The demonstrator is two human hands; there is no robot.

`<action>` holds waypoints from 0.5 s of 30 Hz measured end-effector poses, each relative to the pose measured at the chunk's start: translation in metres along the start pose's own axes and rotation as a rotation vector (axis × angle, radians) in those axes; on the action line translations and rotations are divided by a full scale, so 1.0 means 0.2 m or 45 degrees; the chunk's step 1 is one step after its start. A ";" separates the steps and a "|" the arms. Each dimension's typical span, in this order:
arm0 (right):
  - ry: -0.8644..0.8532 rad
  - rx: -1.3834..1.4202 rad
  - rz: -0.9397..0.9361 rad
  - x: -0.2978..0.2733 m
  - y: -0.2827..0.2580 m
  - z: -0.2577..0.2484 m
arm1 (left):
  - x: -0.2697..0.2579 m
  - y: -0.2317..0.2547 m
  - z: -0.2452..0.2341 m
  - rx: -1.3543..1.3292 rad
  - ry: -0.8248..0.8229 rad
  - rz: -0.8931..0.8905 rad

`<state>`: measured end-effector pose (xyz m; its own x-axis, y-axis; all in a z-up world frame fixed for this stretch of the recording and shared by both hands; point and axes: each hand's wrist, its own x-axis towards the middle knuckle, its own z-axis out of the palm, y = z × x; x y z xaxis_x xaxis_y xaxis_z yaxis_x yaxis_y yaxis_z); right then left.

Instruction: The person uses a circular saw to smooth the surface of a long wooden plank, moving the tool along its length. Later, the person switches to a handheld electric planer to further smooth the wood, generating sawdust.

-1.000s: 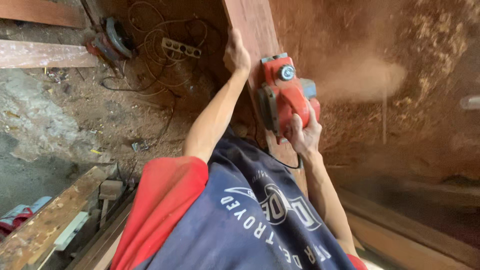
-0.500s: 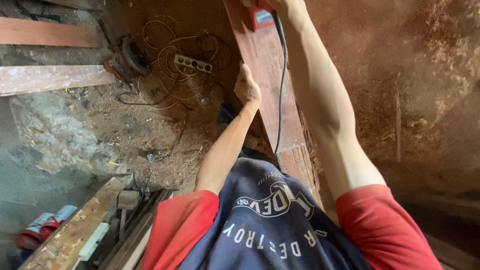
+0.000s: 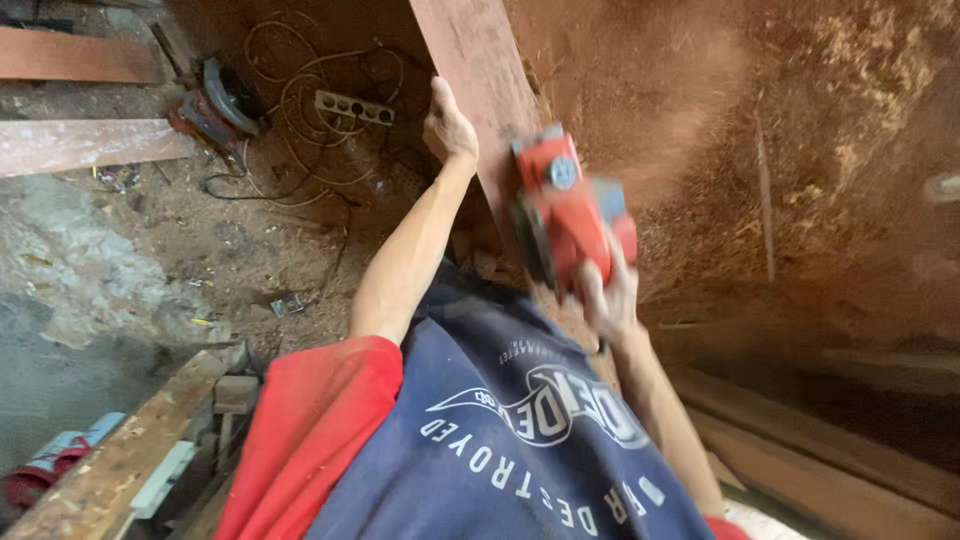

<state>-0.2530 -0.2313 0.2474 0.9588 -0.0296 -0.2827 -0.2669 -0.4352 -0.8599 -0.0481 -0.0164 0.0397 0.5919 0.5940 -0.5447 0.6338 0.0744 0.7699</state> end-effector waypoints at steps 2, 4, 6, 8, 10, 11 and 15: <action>0.008 0.223 0.019 -0.09 0.02 0.01 | -0.01 -0.02 0.00 0.001 -0.029 0.048; 0.006 0.219 0.038 -0.01 0.02 0.03 | 0.02 -0.05 0.00 0.000 -0.031 0.061; 0.005 0.199 0.032 0.19 -0.02 0.08 | 0.05 -0.08 0.04 -0.006 0.001 0.034; -0.017 0.223 -0.013 0.52 -0.08 0.15 | 0.06 -0.10 0.05 -0.033 -0.012 -0.048; -0.007 0.200 -0.197 0.91 -0.15 0.23 | 0.02 -0.12 0.05 -0.070 -0.075 0.005; 0.027 0.136 -0.345 1.11 -0.20 0.29 | 0.01 -0.12 0.04 -0.140 -0.071 -0.016; 0.131 -0.025 -0.618 1.80 -0.38 0.51 | -0.04 -0.09 0.04 -0.059 0.002 0.239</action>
<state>0.1021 -0.1163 0.1682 0.9769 0.0924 0.1924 0.2134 -0.4379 -0.8733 -0.0597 -0.0288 0.0266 0.6966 0.6024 -0.3898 0.4887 -0.0006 0.8724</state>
